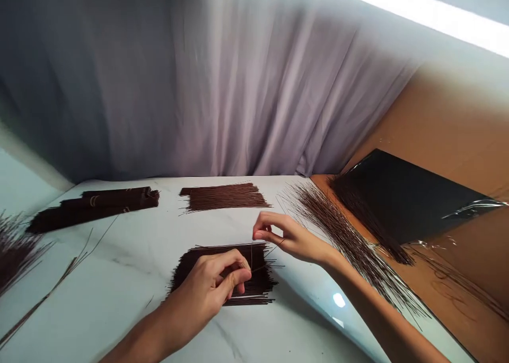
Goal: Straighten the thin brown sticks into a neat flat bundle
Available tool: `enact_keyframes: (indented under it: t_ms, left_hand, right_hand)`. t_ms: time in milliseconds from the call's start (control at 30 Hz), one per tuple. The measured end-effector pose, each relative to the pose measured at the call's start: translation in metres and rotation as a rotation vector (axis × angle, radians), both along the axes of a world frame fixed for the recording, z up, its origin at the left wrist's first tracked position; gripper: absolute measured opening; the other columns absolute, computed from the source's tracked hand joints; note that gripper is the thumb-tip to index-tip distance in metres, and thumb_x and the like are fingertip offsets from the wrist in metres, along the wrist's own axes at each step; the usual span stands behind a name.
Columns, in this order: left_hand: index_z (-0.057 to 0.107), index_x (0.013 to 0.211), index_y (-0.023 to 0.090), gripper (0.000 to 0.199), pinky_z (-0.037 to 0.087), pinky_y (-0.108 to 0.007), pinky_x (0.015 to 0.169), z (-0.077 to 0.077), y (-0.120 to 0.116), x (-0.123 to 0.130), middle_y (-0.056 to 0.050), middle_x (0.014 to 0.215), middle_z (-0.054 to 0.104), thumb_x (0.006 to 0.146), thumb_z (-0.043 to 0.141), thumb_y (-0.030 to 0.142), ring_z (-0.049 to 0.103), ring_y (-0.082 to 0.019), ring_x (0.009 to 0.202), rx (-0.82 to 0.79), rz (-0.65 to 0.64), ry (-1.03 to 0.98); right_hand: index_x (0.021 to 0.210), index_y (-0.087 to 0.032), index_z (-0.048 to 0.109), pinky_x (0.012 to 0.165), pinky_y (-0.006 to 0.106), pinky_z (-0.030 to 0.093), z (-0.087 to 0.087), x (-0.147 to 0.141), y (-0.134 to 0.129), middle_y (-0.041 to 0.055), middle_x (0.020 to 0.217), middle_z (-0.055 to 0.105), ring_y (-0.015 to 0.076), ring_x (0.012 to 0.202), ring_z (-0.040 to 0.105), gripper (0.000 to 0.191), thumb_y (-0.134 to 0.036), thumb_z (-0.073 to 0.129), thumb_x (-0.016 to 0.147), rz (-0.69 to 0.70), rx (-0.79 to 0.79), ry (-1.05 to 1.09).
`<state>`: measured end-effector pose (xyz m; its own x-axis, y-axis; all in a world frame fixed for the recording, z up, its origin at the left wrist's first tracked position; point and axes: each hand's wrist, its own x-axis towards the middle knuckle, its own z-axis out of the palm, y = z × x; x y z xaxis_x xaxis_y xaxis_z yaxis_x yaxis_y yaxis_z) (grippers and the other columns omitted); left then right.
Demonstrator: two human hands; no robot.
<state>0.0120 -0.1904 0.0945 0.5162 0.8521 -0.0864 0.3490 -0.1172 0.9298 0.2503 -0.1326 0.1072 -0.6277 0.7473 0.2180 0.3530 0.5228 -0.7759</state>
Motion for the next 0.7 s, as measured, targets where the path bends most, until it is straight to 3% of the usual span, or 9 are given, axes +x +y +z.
enact_keyframes:
  t_ms: [67,133,233,300,467,567,700]
  left_hand:
    - [0.062,0.082,0.02,0.029,0.037,-0.02,0.053,-0.005,0.002,0.002,0.002,0.073,0.062,0.1,0.055,0.042,0.047,-0.01,0.061,0.001,0.043,-0.017]
    - [0.061,0.084,0.02,0.032,0.032,-0.019,0.048,-0.014,0.006,0.004,0.001,0.074,0.06,0.099,0.055,0.048,0.043,-0.01,0.058,-0.045,0.135,-0.101]
    - [0.058,0.084,0.02,0.039,0.024,-0.017,0.042,-0.027,0.015,0.007,0.002,0.073,0.056,0.094,0.059,0.058,0.034,-0.009,0.054,-0.143,0.239,-0.273]
    - [0.057,0.083,0.019,0.043,0.02,-0.016,0.04,-0.031,0.018,0.009,0.003,0.072,0.055,0.088,0.065,0.061,0.031,-0.008,0.053,-0.21,0.236,-0.351]
    - [0.057,0.079,0.018,0.048,0.017,-0.015,0.041,-0.029,0.018,0.01,0.005,0.066,0.05,0.087,0.066,0.064,0.029,-0.006,0.052,-0.279,0.19,-0.468]
    - [0.058,0.081,0.017,0.043,0.018,-0.015,0.043,-0.021,0.015,0.009,0.007,0.065,0.046,0.092,0.064,0.058,0.027,-0.005,0.051,-0.273,0.177,-0.512]
    - [0.06,0.087,0.017,0.033,0.016,-0.017,0.041,-0.007,0.009,0.006,0.005,0.071,0.053,0.098,0.06,0.048,0.026,-0.004,0.048,-0.29,0.15,-0.526]
  right_hand:
    - [0.09,-0.019,0.065,0.075,0.027,0.045,0.009,-0.009,0.002,0.0006,0.087,0.062,0.0153,0.081,0.055,0.023,-0.038,0.057,0.102,-0.009,0.015,0.043]
    - [0.089,-0.019,0.064,0.073,0.027,0.045,0.013,-0.019,-0.004,0.0008,0.086,0.063,0.0154,0.08,0.056,0.025,-0.039,0.056,0.103,-0.14,0.027,0.111]
    - [0.085,-0.02,0.061,0.067,0.026,0.044,0.006,-0.032,-0.023,0.0003,0.079,0.061,0.015,0.074,0.055,0.028,-0.037,0.051,0.105,-0.417,0.07,0.218]
    - [0.086,-0.02,0.06,0.065,0.027,0.043,-0.002,-0.038,-0.036,0.0009,0.079,0.061,0.0151,0.072,0.054,0.025,-0.033,0.05,0.105,-0.505,0.193,0.205]
    - [0.094,-0.019,0.061,0.067,0.032,0.04,-0.006,-0.051,-0.056,0.0056,0.085,0.065,0.0181,0.073,0.055,0.016,-0.016,0.048,0.103,-0.431,0.663,-0.033]
    - [0.101,-0.018,0.061,0.065,0.033,0.04,-0.008,-0.059,-0.068,0.0069,0.082,0.065,0.0195,0.07,0.056,0.02,-0.009,0.044,0.1,-0.374,0.803,-0.055]
    - [0.115,-0.014,0.06,0.065,0.033,0.044,-0.024,-0.057,-0.09,0.0093,0.086,0.068,0.0205,0.073,0.062,0.024,-0.007,0.044,0.099,-0.302,0.879,-0.025]
